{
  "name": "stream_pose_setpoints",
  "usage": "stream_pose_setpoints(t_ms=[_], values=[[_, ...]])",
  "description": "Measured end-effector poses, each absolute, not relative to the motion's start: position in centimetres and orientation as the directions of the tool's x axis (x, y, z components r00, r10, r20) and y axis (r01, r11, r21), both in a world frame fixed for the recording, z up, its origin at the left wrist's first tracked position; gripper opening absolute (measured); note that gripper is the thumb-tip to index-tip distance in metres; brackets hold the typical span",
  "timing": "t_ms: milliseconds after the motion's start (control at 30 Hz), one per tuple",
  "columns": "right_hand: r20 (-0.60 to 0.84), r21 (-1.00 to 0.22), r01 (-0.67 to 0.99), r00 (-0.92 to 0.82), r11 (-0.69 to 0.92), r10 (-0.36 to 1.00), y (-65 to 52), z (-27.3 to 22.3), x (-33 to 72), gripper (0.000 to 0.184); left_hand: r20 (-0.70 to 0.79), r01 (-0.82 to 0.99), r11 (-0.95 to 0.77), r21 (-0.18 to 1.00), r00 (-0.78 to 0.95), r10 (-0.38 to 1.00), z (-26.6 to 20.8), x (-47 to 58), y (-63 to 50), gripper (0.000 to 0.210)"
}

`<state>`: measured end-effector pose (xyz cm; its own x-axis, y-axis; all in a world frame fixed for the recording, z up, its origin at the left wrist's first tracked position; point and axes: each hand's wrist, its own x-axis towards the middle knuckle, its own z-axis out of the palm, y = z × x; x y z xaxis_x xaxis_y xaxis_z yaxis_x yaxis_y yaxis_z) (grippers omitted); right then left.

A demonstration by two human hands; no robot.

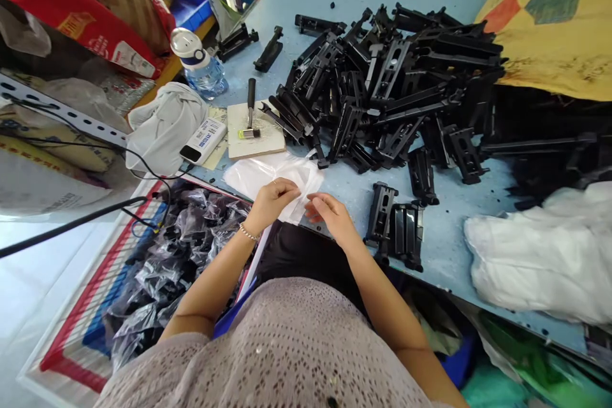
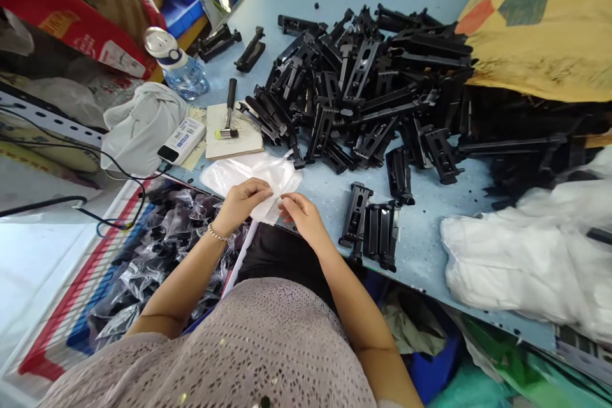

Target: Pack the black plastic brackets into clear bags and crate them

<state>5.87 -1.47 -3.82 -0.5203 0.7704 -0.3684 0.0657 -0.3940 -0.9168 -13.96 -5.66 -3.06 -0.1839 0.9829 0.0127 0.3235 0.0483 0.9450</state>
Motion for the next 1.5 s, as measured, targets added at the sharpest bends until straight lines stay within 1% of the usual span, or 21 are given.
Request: stream_pose_setpoints(t_ms=[100, 167, 267, 333, 433, 500, 600, 700, 767, 833, 900, 967, 1033, 1067, 1133, 1167, 1233, 1300, 1367, 1433, 1500], values=[[-0.347, -0.924, 0.04, -0.499, -0.379, 0.794, -1.2, -4.3, 4.3, 0.038, -0.055, 0.232, 0.105, 0.967, -0.213, 0.976, -3.1, -13.0, -5.9, 0.012], [-0.33, -0.934, 0.047, -0.491, -0.354, 0.806, -1.1, -4.6, 3.7, 0.036, -0.09, 0.207, 0.145, 0.968, -0.253, 0.963, -3.5, -12.7, -5.8, 0.019], [-0.303, -0.949, 0.072, -0.482, -0.308, 0.822, -1.1, -5.1, 3.5, 0.032, -0.114, 0.172, 0.153, 0.973, -0.214, 0.97, -3.9, -12.9, -5.5, 0.023], [-0.299, -0.953, 0.091, -0.432, -0.289, 0.851, -0.9, -5.4, 3.9, 0.032, -0.13, 0.088, 0.15, 0.985, -0.208, 0.969, -3.9, -13.2, -5.5, 0.022], [-0.334, -0.942, 0.068, -0.306, -0.33, 0.892, -0.5, -5.5, 5.0, 0.035, -0.112, 0.037, 0.131, 0.991, -0.315, 0.943, -3.3, -13.4, -5.7, 0.023], [-0.355, -0.933, 0.042, -0.267, -0.357, 0.896, -0.3, -5.3, 5.8, 0.038, -0.046, 0.128, 0.091, 0.988, -0.319, 0.947, -2.9, -12.9, -5.8, 0.021], [-0.352, -0.934, 0.057, -0.307, -0.352, 0.884, -0.3, -5.1, 6.2, 0.042, 0.005, 0.275, 0.053, 0.96, -0.206, 0.979, -2.9, -11.5, -5.6, 0.027], [-0.349, -0.936, 0.082, -0.329, -0.341, 0.878, -0.7, -5.2, 5.8, 0.045, -0.033, 0.246, 0.085, 0.966, -0.207, 0.978, -3.5, -10.8, -5.2, 0.023], [-0.359, -0.933, 0.104, -0.314, -0.344, 0.879, -1.0, -5.1, 5.8, 0.046, 0.008, 0.223, 0.055, 0.973, -0.272, 0.962, -3.8, -11.2, -5.0, 0.016], [-0.349, -0.936, 0.166, -0.336, -0.31, 0.875, -1.3, -4.4, 6.8, 0.044, 0.129, 0.362, -0.022, 0.932, -0.274, 0.953, -3.5, -12.3, -5.3, 0.006], [-0.264, -0.943, 0.294, -0.374, -0.156, 0.889, -1.4, -2.9, 8.9, 0.038, 0.228, 0.581, -0.091, 0.809, -0.167, 0.959, -2.9, -13.3, -5.7, 0.02], [-0.111, -0.873, 0.479, -0.372, 0.088, 0.922, -1.1, -0.9, 11.9, 0.031, 0.231, 0.715, -0.131, 0.687, -0.044, 0.972, -2.4, -13.9, -6.2, 0.031], [0.028, -0.688, 0.676, -0.34, 0.264, 0.94, -0.1, 0.5, 15.2, 0.035, 0.203, 0.739, -0.141, 0.659, 0.006, 0.979, -2.1, -13.8, -6.4, 0.033], [0.06, -0.578, 0.75, -0.353, 0.321, 0.934, 0.6, 0.9, 16.6, 0.039, 0.193, 0.729, -0.142, 0.669, 0.014, 0.981, -2.2, -13.6, -6.3, 0.032], [0.041, -0.397, 0.805, -0.464, 0.441, 0.885, 2.6, 0.8, 18.8, 0.046, 0.174, 0.695, -0.133, 0.706, 0.012, 0.985, -2.5, -12.8, -6.1, 0.03], [0.007, -0.34, 0.791, -0.538, 0.508, 0.843, 3.7, 0.5, 19.4, 0.047, 0.161, 0.675, -0.124, 0.727, 0.008, 0.987, -2.8, -12.4, -5.9, 0.029], [-0.058, -0.306, 0.711, -0.678, 0.633, 0.733, 5.9, -0.2, 19.8, 0.043, 0.133, 0.636, -0.1, 0.766, -0.006, 0.991, -3.4, -11.6, -5.6, 0.028], [-0.089, -0.349, 0.647, -0.743, 0.678, 0.663, 7.5, -0.4, 19.7, 0.035, 0.117, 0.607, -0.072, 0.791, -0.035, 0.992, -3.9, -11.3, -5.5, 0.028], [-0.094, -0.451, 0.651, -0.715, 0.61, 0.693, 8.2, 0.2, 19.2, 0.035, 0.111, 0.597, -0.043, 0.801, -0.078, 0.991, -4.1, -11.3, -5.6, 0.027], [-0.11, -0.639, 0.64, -0.626, 0.427, 0.772, 7.6, 1.1, 18.4, 0.04, 0.095, 0.586, -0.012, 0.81, -0.111, 0.989, -4.1, -11.5, -5.7, 0.027], [-0.206, -0.871, 0.476, -0.585, 0.126, 0.785, 5.7, 1.7, 17.4, 0.043, 0.063, 0.556, 0.014, 0.831, -0.119, 0.991, -4.2, -11.7, -5.8, 0.029]])
